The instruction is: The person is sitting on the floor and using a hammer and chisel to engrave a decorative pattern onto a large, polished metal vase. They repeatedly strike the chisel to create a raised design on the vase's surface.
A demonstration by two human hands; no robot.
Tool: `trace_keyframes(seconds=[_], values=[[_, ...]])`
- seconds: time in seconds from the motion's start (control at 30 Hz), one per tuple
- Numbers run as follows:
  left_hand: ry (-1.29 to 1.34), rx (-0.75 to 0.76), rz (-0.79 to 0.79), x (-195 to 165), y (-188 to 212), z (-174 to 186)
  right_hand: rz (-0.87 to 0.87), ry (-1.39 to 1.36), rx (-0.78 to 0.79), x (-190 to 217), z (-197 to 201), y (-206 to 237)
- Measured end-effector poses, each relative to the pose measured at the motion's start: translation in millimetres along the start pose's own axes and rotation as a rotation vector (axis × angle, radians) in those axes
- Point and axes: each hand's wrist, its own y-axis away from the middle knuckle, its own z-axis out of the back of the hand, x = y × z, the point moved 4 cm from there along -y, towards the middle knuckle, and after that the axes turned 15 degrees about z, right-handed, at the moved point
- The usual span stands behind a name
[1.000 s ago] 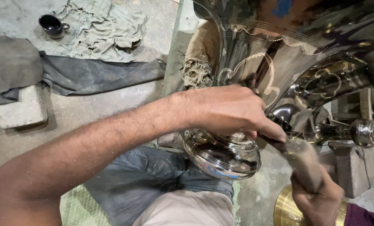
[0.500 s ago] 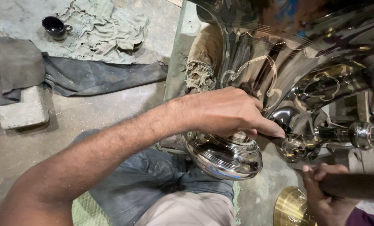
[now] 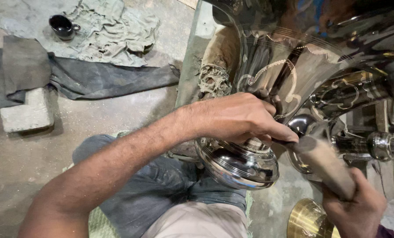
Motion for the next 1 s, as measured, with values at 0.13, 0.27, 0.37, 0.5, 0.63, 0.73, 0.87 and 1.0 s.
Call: trace_keyframes(seconds=[0.13,0.27,0.37,0.5,0.63,0.73,0.87,1.0], values=[[0.029,-0.069,-0.081,-3,4,5,-0.04,-0.364,-0.244,5,10,-4],[-0.006,-0.019,0.002,1,4,1,0.01,-0.323,-0.239,15,19,-13],[0.027,-0.06,-0.039,1,7,4,0.022,-0.094,-0.142,19,22,-17],[0.019,-0.078,-0.019,1,12,6,-0.003,-0.387,-0.216,10,22,-16],[0.054,-0.056,0.021,2,13,3,0.051,-0.143,-0.1,5,17,-10],[0.058,-0.07,-0.01,7,18,2,-0.023,-0.431,-0.194,3,9,-9],[0.073,-0.109,0.026,12,24,-4,-0.03,-0.348,-0.153,7,16,-18],[0.261,-0.318,0.053,6,42,5,-0.173,-0.234,0.123,2,29,-32]])
